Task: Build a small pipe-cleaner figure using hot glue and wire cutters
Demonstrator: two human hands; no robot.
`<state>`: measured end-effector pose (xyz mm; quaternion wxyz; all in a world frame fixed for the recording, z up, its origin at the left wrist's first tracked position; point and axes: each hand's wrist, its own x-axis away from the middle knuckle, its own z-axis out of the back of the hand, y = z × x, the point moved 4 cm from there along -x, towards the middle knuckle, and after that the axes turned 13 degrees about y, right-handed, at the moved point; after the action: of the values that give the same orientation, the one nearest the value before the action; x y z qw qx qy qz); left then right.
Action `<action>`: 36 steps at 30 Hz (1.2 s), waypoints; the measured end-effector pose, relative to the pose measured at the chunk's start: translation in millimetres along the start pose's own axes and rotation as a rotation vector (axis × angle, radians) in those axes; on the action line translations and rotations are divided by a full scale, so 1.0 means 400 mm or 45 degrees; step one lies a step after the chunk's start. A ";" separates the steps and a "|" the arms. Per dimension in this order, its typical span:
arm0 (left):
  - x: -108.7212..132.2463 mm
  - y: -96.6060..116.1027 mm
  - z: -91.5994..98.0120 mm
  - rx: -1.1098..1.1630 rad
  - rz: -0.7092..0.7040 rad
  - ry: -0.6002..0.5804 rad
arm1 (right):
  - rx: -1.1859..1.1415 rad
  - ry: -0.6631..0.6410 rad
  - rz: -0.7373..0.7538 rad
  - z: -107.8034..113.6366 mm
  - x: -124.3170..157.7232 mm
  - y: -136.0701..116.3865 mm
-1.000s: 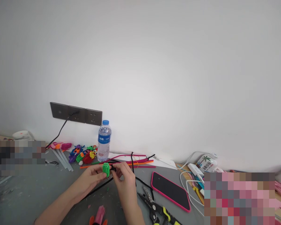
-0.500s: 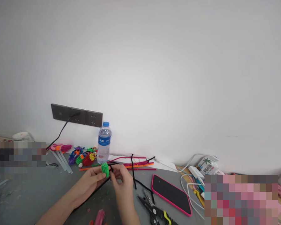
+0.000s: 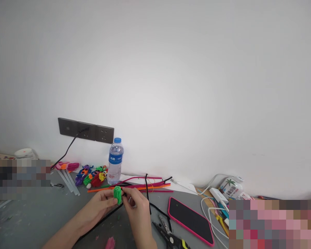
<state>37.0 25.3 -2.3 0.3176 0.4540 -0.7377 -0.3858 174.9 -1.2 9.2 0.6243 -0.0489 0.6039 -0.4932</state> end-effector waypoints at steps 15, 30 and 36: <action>-0.007 0.018 0.032 -0.199 -0.050 0.119 | -0.052 -0.089 -0.069 -0.002 -0.009 0.014; 0.006 0.007 -0.010 0.018 -0.101 0.058 | -0.051 0.028 0.110 0.004 -0.002 -0.020; 0.005 0.014 0.001 -0.103 -0.112 0.057 | -0.012 -0.021 0.082 0.013 -0.012 -0.011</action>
<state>33.7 25.2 2.4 0.3348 0.4814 -0.6934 -0.4188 177.7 -2.9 16.7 0.6445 -0.0365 0.6024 -0.4696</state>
